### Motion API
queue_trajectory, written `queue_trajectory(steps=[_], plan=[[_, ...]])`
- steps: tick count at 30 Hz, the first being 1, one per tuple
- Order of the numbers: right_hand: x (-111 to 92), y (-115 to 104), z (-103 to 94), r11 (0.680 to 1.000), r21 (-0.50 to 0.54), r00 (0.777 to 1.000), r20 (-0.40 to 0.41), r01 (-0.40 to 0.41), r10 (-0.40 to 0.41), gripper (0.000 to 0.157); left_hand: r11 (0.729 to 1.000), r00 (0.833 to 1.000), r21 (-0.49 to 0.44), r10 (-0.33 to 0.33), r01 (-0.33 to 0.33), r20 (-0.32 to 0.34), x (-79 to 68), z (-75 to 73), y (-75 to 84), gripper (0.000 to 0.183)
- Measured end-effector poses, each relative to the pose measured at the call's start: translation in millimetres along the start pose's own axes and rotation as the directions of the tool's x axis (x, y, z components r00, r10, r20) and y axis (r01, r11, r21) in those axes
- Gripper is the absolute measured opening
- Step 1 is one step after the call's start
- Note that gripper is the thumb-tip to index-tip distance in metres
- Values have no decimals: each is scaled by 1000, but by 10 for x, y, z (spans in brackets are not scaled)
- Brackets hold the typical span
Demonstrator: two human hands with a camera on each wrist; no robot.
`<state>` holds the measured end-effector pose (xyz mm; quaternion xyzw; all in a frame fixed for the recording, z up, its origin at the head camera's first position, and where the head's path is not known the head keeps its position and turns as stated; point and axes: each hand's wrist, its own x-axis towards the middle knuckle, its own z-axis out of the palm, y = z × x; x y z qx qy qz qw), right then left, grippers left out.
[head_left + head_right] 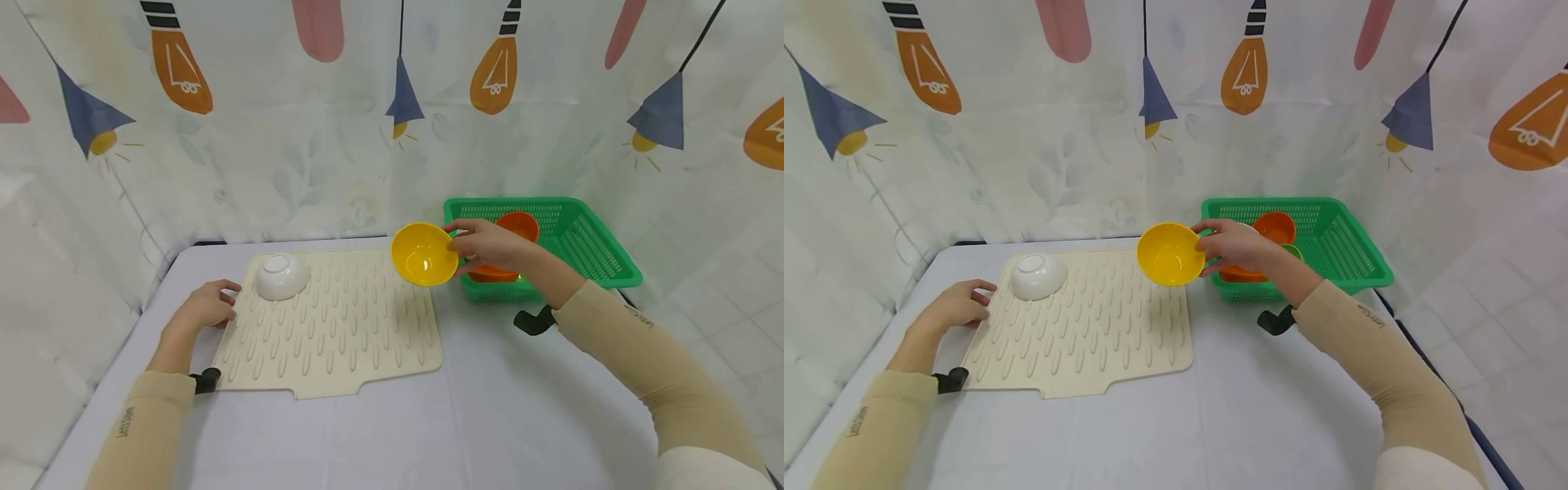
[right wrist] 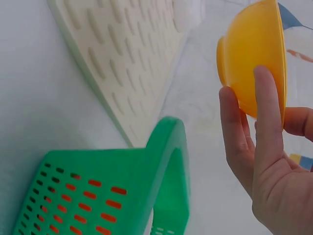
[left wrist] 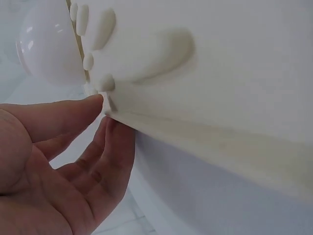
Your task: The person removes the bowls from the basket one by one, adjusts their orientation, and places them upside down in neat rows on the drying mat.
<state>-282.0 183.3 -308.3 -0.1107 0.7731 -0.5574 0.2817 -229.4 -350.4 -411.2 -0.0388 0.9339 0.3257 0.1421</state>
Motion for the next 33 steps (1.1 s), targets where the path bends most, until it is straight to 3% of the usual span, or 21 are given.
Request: queue_trajectory(steps=[5, 10, 17, 22, 27, 33], plan=[[70, 28, 121, 999, -38, 1000, 5, -11, 11, 46, 993, 995, 119, 0, 12, -102, -60, -3, 114, 54], [125, 42, 245, 996, -82, 999, 11, -43, 44, 44, 989, 976, 146, 49, -18, -211, -102, 2, 243, 49], [211, 81, 397, 995, -66, 997, 22, -73, 74, 42, 991, 950, 51, 131, -122, -284, -188, 9, 492, 48], [272, 135, 480, 991, -61, 992, 44, -115, 118, 42, 974, 955, -125, 155, -191, -251, -245, 68, 707, 51], [319, 191, 518, 989, -11, 989, 25, -146, 146, 44, 896, 970, -374, 207, -240, -126, -226, 190, 970, 51], [351, 265, 595, 987, 32, 987, 29, -157, 156, 44, 719, 970, -680, 237, -146, 43, -168, 439, 1192, 52]])
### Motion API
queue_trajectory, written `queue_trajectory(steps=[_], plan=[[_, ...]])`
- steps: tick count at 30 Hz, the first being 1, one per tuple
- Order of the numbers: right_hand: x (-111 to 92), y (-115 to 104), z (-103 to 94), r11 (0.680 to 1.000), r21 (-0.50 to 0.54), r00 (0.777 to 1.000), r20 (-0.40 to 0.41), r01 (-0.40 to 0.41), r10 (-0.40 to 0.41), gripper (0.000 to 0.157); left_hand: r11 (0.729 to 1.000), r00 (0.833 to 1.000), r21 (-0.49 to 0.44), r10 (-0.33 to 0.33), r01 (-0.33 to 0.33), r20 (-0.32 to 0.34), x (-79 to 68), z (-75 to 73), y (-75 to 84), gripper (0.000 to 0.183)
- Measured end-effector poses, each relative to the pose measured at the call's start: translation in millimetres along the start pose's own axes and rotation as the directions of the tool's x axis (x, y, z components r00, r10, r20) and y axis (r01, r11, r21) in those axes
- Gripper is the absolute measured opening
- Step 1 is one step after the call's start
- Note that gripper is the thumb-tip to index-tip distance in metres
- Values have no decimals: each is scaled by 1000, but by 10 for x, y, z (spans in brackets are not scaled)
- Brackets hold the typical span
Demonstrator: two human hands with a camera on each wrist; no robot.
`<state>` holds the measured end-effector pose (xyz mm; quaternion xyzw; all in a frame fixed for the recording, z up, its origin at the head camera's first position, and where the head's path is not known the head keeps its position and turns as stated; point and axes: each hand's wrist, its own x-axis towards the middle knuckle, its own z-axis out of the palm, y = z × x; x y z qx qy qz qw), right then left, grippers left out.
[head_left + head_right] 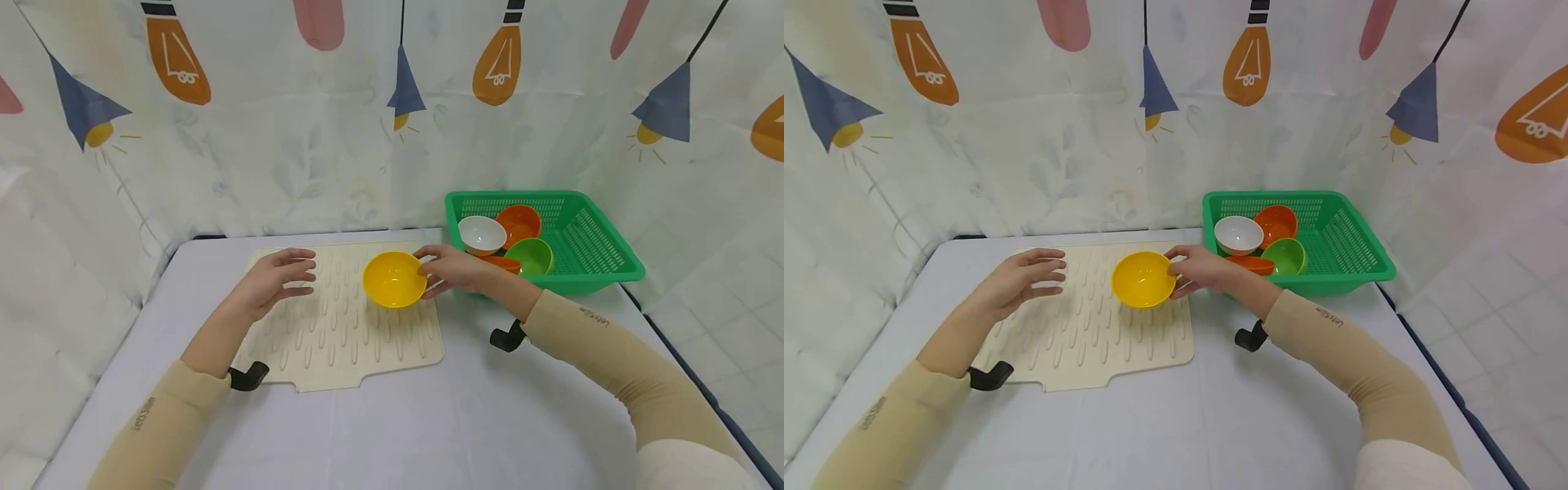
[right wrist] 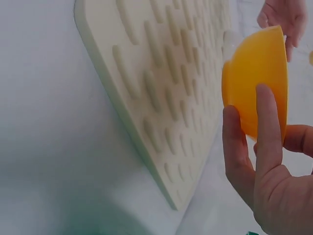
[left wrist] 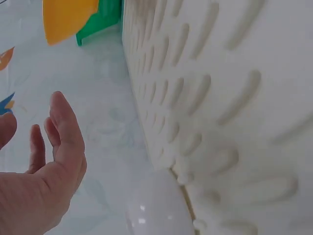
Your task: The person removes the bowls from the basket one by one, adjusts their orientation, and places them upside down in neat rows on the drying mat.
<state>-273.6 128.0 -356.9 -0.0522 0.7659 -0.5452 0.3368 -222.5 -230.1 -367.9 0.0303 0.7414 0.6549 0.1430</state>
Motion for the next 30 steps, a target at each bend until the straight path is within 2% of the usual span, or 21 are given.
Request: queue_trajectory(steps=[3, 5, 10, 13, 19, 30], plan=[[15, 18, 34, 1000, 31, 1000, -1, -2, 2, 45, 987, 996, -151, -47, 57, 71, 44, 170, -34, 53], [23, 26, 57, 998, 55, 1000, -4, -10, 11, 45, 973, 991, -212, -71, 94, 114, 71, 285, -52, 54], [46, 47, 106, 991, 128, 999, 0, -38, 38, 47, 959, 975, -241, -105, 151, 195, 142, 524, -78, 55], [58, 61, 137, 983, 179, 999, 17, -44, 42, 48, 954, 970, -251, -114, 167, 213, 176, 609, -84, 55], [58, 95, 191, 956, 285, 998, 35, -67, 60, 50, 938, 970, -288, -137, 193, 202, 209, 679, -108, 57], [76, 167, 231, 927, 372, 998, 52, -46, 29, 51, 941, 962, -272, -140, 203, 234, 252, 677, -175, 61]])
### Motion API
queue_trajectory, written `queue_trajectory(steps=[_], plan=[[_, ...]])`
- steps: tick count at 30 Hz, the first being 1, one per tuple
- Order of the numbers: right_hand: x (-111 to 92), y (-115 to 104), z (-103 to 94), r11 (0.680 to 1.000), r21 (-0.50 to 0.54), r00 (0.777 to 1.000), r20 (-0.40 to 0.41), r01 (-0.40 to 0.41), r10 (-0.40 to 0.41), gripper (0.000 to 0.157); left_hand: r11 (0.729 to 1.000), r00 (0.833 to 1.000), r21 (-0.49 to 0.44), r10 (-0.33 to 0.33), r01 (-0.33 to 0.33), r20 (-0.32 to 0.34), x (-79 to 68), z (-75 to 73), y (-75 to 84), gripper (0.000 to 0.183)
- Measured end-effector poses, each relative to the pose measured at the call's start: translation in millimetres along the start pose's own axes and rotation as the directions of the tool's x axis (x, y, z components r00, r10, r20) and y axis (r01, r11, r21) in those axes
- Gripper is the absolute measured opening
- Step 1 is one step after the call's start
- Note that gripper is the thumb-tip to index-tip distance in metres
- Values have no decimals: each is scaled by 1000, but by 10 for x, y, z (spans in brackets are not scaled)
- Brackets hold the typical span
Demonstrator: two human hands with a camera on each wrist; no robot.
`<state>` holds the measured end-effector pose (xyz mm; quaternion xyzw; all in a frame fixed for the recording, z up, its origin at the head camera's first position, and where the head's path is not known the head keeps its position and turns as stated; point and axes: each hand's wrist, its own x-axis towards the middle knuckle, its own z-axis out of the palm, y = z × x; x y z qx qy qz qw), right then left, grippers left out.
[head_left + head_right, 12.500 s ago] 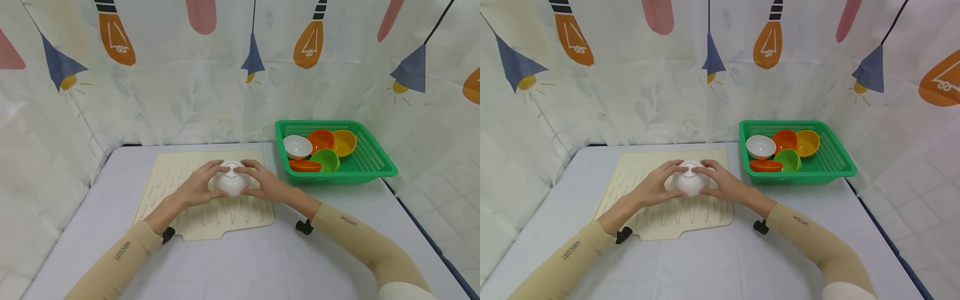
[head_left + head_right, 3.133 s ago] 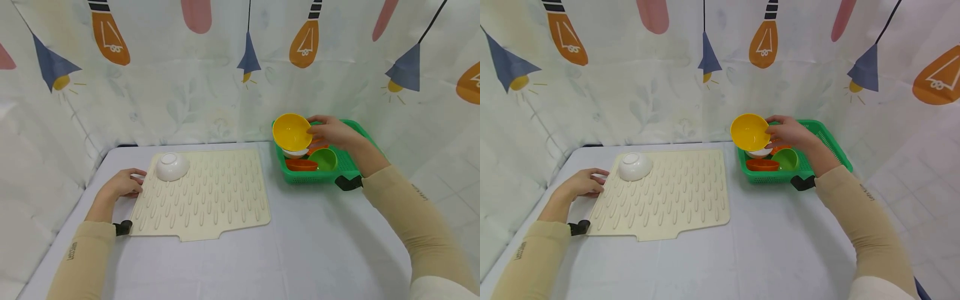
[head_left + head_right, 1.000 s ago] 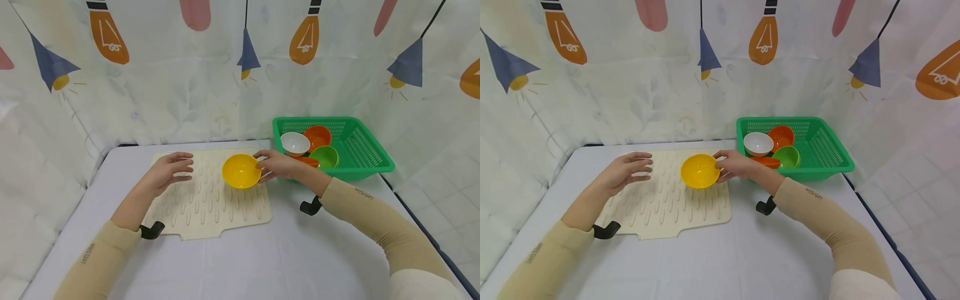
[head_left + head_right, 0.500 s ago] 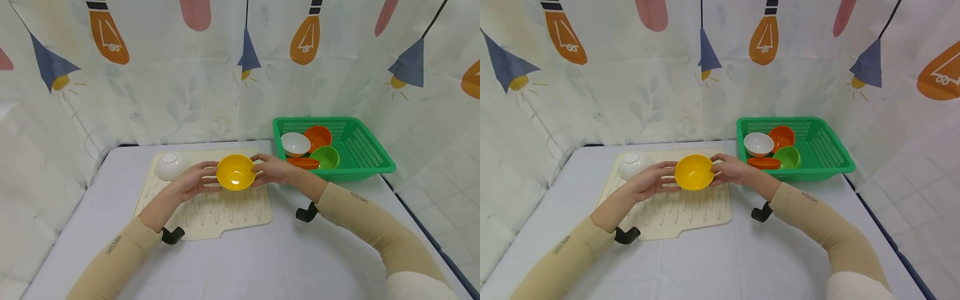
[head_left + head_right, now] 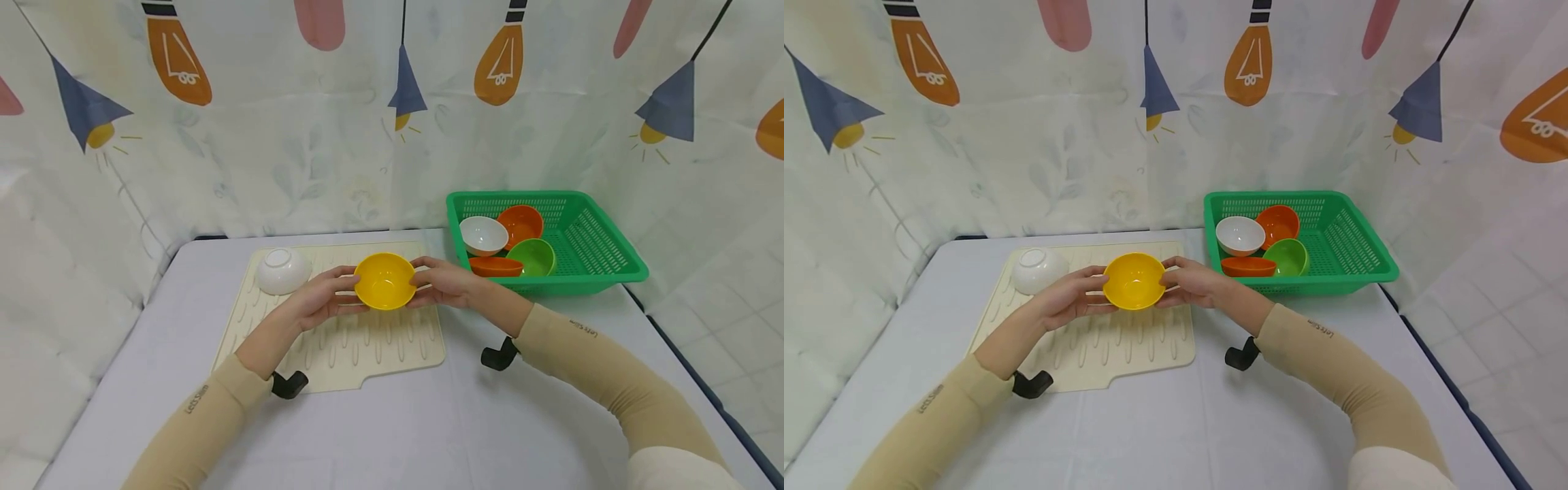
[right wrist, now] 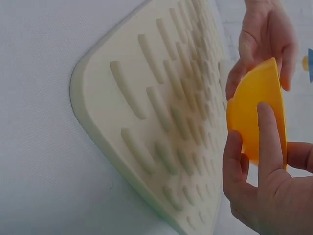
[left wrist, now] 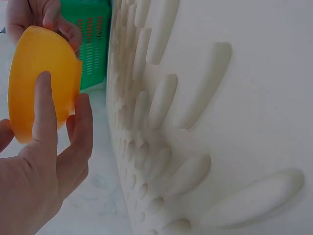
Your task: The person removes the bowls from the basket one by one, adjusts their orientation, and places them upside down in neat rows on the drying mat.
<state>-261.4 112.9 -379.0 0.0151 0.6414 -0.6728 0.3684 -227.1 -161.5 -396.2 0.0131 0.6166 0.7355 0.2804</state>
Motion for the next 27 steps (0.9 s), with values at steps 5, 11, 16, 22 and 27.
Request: queue_trajectory(steps=[5, 11, 16, 22, 27], plan=[[-10, 2, 7, 1000, 4, 1000, -11, -7, 7, 51, 1000, 999, -10, 4, -4, 35, 32, -43, -28, 59], [-22, 10, 4, 1000, -1, 1000, -8, -10, 10, 52, 998, 999, -65, -22, 24, 32, 47, -61, -51, 62], [-39, 6, 13, 1000, 2, 1000, 3, -6, 6, 52, 995, 999, -101, -23, 27, 36, 45, -78, -63, 61], [-31, 5, 6, 1000, -13, 1000, 2, -1, 1, 48, 993, 999, -119, -15, 21, 47, 44, -95, -67, 57], [-20, 1, -3, 999, -37, 1000, -16, -5, 4, 48, 995, 999, -103, -1, 6, 49, 23, -105, -61, 59]])
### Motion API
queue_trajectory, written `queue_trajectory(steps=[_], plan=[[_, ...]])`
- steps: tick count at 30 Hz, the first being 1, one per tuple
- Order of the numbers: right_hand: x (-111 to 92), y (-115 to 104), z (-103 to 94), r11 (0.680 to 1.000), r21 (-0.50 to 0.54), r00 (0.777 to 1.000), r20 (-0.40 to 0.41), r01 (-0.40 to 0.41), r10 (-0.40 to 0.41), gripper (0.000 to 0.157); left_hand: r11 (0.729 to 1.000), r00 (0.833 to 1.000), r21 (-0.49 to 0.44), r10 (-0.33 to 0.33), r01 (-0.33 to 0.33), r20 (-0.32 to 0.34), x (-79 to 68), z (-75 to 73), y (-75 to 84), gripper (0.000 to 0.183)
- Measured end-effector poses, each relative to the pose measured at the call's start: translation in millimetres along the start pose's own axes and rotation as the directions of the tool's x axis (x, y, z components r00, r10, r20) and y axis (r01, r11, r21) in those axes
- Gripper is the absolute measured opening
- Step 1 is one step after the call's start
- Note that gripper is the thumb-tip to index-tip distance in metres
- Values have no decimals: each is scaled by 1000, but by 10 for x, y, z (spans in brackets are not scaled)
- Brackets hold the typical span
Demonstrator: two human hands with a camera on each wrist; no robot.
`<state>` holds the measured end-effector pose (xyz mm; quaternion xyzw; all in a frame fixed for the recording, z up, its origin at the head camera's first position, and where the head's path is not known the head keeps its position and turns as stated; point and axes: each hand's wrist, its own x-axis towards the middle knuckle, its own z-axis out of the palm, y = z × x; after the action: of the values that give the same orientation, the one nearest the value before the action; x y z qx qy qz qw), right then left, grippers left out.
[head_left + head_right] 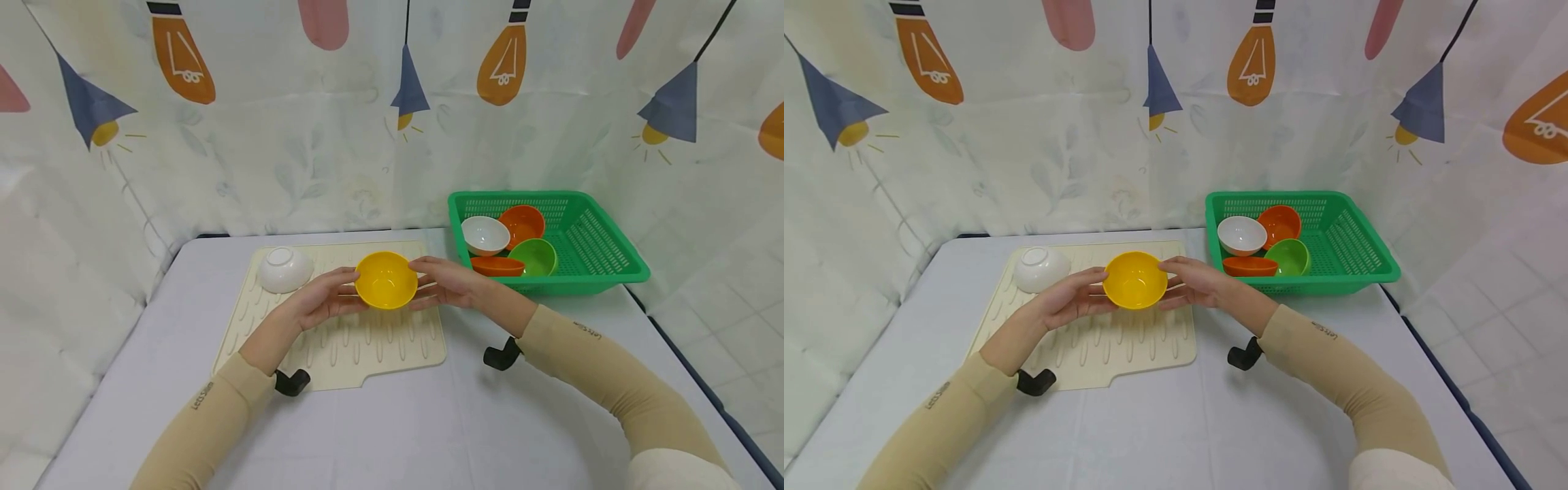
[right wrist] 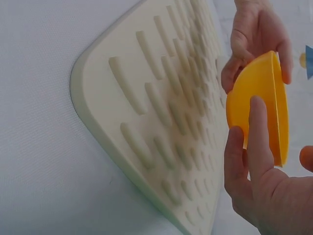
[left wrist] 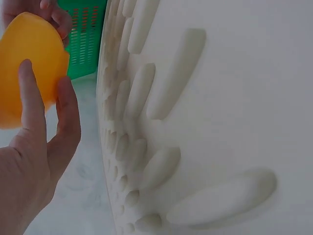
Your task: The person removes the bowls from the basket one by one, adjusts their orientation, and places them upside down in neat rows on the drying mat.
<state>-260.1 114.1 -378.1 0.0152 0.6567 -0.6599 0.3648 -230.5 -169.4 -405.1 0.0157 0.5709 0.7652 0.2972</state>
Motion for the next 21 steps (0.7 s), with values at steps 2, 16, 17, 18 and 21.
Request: queue_trajectory(steps=[2, 16, 17, 18, 21], plan=[[-2, -4, -4, 1000, -3, 1000, 0, -2, 2, 48, 1000, 1000, 9, 7, -7, -4, -4, -5, 5, 58], [2, -2, -59, 1000, -15, 1000, 9, 3, -3, 50, 900, 972, 375, 236, -222, 9, -34, -41, 32, 55], [3, 1, -61, 1000, -13, 1000, 10, -2, 2, 51, 871, 965, 427, 262, -244, 18, -41, -39, 34, 55], [4, 5, -63, 1000, -13, 1000, 13, -5, 5, 52, 838, 957, 475, 290, -267, 26, -47, -34, 35, 55], [3, 10, -61, 1000, -15, 1000, 20, -14, 14, 55, 737, 926, 587, 372, -335, 61, -69, -9, 45, 54]])
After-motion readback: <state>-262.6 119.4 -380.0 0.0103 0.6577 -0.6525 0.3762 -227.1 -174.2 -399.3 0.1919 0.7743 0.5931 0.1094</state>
